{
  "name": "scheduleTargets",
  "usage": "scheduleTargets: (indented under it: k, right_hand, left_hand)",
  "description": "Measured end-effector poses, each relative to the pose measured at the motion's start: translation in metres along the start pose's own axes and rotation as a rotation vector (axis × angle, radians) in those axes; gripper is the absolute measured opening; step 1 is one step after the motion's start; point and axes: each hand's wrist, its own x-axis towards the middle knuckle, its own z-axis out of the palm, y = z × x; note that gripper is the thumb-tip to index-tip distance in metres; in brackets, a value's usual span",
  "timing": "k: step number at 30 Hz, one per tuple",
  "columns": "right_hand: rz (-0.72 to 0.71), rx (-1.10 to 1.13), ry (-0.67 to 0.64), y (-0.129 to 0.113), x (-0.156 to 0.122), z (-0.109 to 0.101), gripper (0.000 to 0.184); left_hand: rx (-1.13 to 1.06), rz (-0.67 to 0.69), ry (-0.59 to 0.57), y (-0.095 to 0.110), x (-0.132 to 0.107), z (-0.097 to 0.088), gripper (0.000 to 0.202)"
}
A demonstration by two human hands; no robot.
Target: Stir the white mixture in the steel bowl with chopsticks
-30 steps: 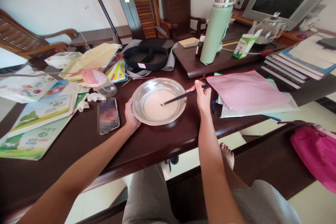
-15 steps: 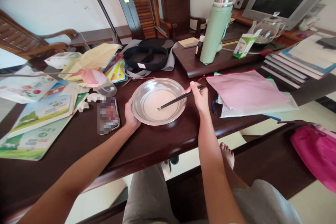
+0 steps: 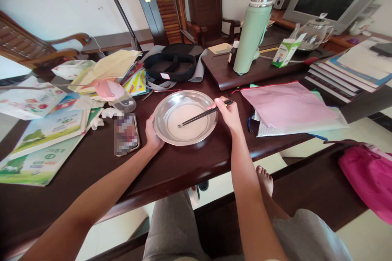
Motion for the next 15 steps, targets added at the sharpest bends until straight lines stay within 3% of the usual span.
scheduleTargets:
  k: [2, 7, 13, 15]
  right_hand:
    - [-0.009, -0.001, -0.010, -0.0005, 0.0003, 0.0007, 0.071]
    - [-0.021, 0.016, 0.211, 0.0030, 0.0032, -0.0029, 0.074]
    - [0.002, 0.003, 0.005, 0.0018, -0.0004, 0.0009, 0.072]
    - [0.000, -0.002, -0.003, 0.0020, -0.0004, 0.0009, 0.070]
  left_hand:
    - [0.001, 0.001, 0.003, -0.0009, 0.0003, -0.0003, 0.037]
    - [0.008, -0.036, 0.022, -0.0034, 0.0009, -0.0031, 0.039]
    - [-0.010, -0.094, 0.046, -0.0034, -0.0009, -0.0021, 0.046]
    - [-0.017, -0.107, 0.058, -0.0029, -0.0011, -0.0012, 0.044]
